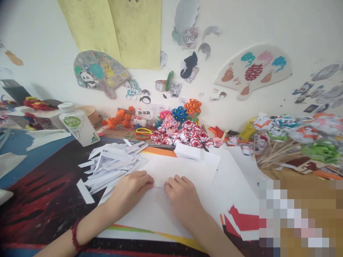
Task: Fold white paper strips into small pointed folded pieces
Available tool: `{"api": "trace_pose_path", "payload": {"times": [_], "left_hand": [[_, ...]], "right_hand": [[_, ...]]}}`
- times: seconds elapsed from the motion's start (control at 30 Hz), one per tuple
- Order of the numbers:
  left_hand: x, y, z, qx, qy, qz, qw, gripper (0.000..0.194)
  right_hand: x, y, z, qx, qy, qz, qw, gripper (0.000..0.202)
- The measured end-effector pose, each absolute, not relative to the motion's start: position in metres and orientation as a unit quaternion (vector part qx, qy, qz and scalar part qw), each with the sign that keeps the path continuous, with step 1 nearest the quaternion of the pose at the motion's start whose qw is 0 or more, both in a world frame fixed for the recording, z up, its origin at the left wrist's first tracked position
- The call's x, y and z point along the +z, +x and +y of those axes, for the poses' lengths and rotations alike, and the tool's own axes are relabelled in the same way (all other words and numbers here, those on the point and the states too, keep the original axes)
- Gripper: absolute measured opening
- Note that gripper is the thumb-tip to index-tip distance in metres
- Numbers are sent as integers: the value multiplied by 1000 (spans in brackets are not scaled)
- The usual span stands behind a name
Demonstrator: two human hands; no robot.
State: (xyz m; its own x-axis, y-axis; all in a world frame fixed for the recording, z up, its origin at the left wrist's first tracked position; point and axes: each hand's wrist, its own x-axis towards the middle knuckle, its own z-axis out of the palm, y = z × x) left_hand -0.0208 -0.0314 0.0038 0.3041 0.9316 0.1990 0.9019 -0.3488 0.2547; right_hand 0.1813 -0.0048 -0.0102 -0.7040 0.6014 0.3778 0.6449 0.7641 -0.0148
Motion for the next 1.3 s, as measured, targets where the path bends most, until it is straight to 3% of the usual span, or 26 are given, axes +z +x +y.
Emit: {"api": "trace_pose_path", "payload": {"times": [0.17,0.27,0.53,1.3], "left_hand": [[3,-19,-29,210,791,567,93,7],[2,-20,-30,221,775,576,136,9],[5,-18,-31,279,752,548,236,9],[26,-15,-47,261,748,553,258,11]], "right_hand": [[-5,178,-3,55,-395,-891,218,8],[-4,176,-4,111,-398,-882,228,14],[-7,172,-4,166,-379,-872,262,6],[19,183,-6,352,-347,-836,238,16]]}}
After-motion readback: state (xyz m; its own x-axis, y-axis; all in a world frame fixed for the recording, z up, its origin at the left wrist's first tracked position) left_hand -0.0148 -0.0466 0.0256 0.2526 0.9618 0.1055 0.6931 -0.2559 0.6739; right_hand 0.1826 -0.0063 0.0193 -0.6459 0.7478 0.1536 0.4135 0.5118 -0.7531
